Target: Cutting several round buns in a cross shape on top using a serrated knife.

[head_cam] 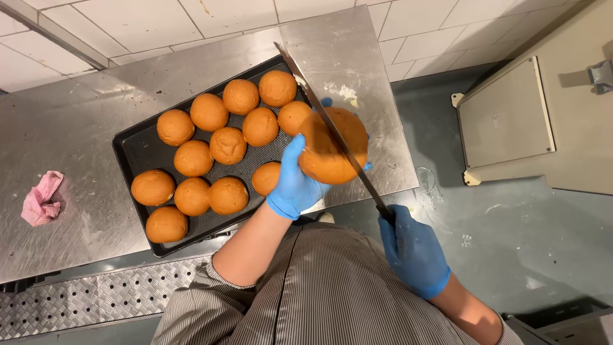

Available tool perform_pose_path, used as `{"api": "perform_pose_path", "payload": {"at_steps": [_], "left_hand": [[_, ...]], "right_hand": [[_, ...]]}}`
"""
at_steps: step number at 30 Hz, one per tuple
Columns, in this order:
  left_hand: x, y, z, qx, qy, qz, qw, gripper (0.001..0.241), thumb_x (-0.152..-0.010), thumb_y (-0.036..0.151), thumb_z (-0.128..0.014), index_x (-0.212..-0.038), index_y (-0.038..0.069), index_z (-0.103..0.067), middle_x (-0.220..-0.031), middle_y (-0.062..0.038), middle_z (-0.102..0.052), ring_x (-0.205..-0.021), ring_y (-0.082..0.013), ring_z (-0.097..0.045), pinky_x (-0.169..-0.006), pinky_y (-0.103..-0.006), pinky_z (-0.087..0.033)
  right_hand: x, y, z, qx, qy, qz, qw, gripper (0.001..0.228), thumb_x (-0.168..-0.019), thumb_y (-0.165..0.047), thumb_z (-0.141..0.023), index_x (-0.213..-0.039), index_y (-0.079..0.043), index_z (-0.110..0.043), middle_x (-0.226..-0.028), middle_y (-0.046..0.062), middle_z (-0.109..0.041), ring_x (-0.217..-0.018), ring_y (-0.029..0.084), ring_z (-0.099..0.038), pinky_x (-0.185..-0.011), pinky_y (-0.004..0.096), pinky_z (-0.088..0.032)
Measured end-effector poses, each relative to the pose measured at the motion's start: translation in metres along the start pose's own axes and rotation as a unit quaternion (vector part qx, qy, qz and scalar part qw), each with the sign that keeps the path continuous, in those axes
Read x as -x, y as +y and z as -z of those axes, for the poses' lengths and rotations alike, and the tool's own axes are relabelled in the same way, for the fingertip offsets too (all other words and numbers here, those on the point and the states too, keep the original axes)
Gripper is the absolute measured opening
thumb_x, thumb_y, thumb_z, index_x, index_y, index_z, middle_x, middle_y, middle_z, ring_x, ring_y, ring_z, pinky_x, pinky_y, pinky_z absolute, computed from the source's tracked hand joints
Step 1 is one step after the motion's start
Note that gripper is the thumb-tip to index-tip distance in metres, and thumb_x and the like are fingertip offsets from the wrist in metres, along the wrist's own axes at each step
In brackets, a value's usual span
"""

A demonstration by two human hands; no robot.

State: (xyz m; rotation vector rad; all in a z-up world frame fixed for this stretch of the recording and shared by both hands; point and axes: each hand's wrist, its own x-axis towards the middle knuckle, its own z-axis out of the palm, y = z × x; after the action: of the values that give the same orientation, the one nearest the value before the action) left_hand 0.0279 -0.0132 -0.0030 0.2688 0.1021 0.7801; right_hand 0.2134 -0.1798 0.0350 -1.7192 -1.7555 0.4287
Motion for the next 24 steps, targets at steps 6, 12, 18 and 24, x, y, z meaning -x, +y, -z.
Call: {"api": "perform_pose_path", "payload": {"at_steps": [6,12,18,24], "left_hand": [[-0.002,-0.002,0.015,0.047,0.039,0.019,0.998,0.075,-0.106,0.055,-0.051,-0.162,0.008,-0.032,-0.162,-0.015,-0.041,-0.146,-0.036,-0.044,-0.125,-0.0547,-0.034],[0.004,0.0,-0.026,-0.047,0.011,-0.061,0.997,0.07,-0.106,0.051,-0.049,-0.165,0.02,-0.028,-0.159,-0.008,-0.043,-0.144,-0.031,-0.046,-0.124,-0.0569,-0.035],[0.003,-0.012,-0.001,0.01,0.024,-0.025,0.999,0.071,-0.109,0.05,-0.048,-0.164,0.01,-0.029,-0.164,-0.01,-0.04,-0.151,-0.032,-0.042,-0.131,-0.0524,-0.03],[0.009,-0.011,-0.014,0.022,0.026,-0.028,0.999,0.075,-0.105,0.056,-0.047,-0.163,0.013,-0.03,-0.162,-0.01,-0.039,-0.149,-0.0335,-0.039,-0.127,-0.0535,-0.027]], "right_hand": [[-0.004,0.006,-0.007,0.023,-0.012,-0.03,0.999,0.019,-0.095,-0.013,-0.066,-0.105,-0.001,-0.056,-0.063,0.021,-0.064,-0.054,0.041,-0.063,-0.047,0.05,-0.046],[0.021,0.025,-0.015,0.003,-0.029,-0.053,0.998,0.018,-0.092,-0.012,-0.066,-0.103,-0.002,-0.057,-0.065,0.022,-0.064,-0.056,0.043,-0.063,-0.046,0.05,-0.048],[0.002,0.017,-0.018,-0.018,-0.035,-0.039,0.998,0.021,-0.096,-0.014,-0.064,-0.107,0.0,-0.054,-0.065,0.022,-0.065,-0.055,0.042,-0.064,-0.049,0.05,-0.048],[0.028,0.036,-0.027,-0.022,-0.073,-0.084,0.993,0.021,-0.093,-0.014,-0.064,-0.108,-0.002,-0.056,-0.068,0.023,-0.067,-0.06,0.044,-0.066,-0.051,0.052,-0.049]]}}
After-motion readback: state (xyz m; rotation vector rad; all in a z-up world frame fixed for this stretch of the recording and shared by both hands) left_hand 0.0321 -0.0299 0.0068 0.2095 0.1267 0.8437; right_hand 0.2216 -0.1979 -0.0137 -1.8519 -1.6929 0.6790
